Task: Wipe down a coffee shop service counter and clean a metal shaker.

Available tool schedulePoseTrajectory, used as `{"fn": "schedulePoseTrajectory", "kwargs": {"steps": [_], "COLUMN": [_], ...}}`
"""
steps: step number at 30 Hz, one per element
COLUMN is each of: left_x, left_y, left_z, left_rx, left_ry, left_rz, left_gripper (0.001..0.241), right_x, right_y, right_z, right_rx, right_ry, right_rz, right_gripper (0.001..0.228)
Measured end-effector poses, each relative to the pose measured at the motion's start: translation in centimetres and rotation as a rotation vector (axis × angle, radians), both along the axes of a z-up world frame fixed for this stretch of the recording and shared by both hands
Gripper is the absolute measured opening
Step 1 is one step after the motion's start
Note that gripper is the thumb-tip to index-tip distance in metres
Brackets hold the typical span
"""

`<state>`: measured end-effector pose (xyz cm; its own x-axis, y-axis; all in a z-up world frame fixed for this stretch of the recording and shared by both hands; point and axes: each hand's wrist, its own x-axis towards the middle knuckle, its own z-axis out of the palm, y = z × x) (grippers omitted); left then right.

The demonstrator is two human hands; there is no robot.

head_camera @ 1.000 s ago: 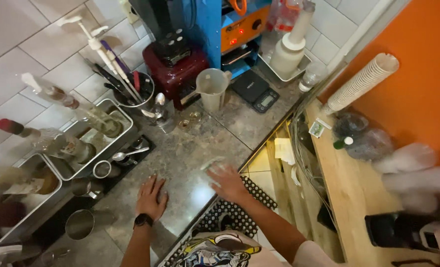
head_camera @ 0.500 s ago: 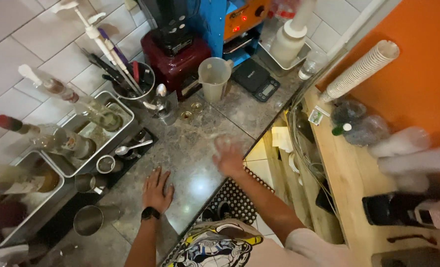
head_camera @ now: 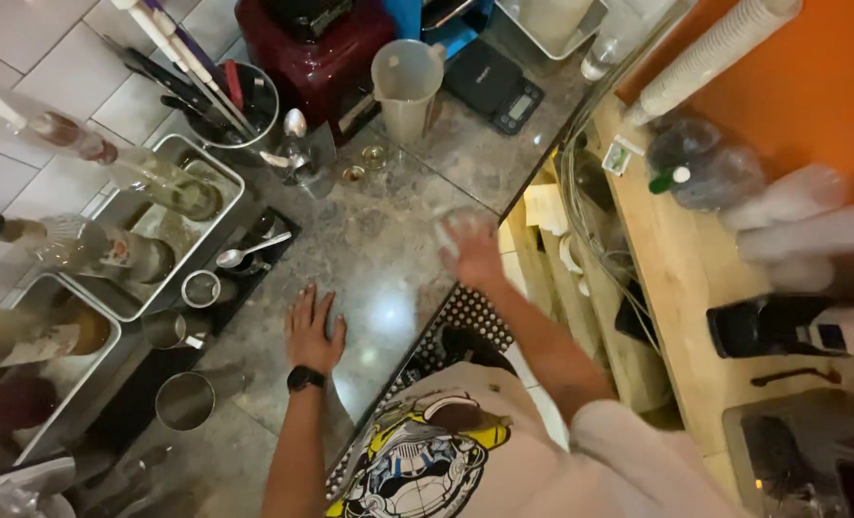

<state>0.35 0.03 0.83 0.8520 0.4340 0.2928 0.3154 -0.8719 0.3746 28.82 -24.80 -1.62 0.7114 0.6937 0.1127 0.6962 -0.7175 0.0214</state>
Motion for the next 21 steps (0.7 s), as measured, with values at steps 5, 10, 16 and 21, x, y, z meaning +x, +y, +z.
{"fn": "schedulePoseTrajectory", "kwargs": {"steps": [5,10,16,21], "left_x": [0.4,1.0,4.6,17.6], "left_y": [-0.5,-1.0,-2.5,-9.0], "left_z": [1.2,1.7,-5.2,-2.0], "left_rx": [-0.040,-0.021,0.100,-0.011], "left_ry": [0.118,0.117,0.246,0.183], "left_rz": [0.001,0.013,0.273,0.119], "left_gripper": [0.049,0.048,0.065,0.054], "right_x": [9.5,11.2,9.5,13.1], "right_y": [-1.2,0.9,-2.6,-5.0], "right_z": [0.7,-0.3,-0.2,0.6], "right_rx": [0.134,0.037,0.173,0.281], "right_ry": [0.252,0.220,0.214,0.413], "right_rz": [-0.148,-0.093,0.286,0.352], "right_gripper": [0.064,0.071,0.063,0.057]}}
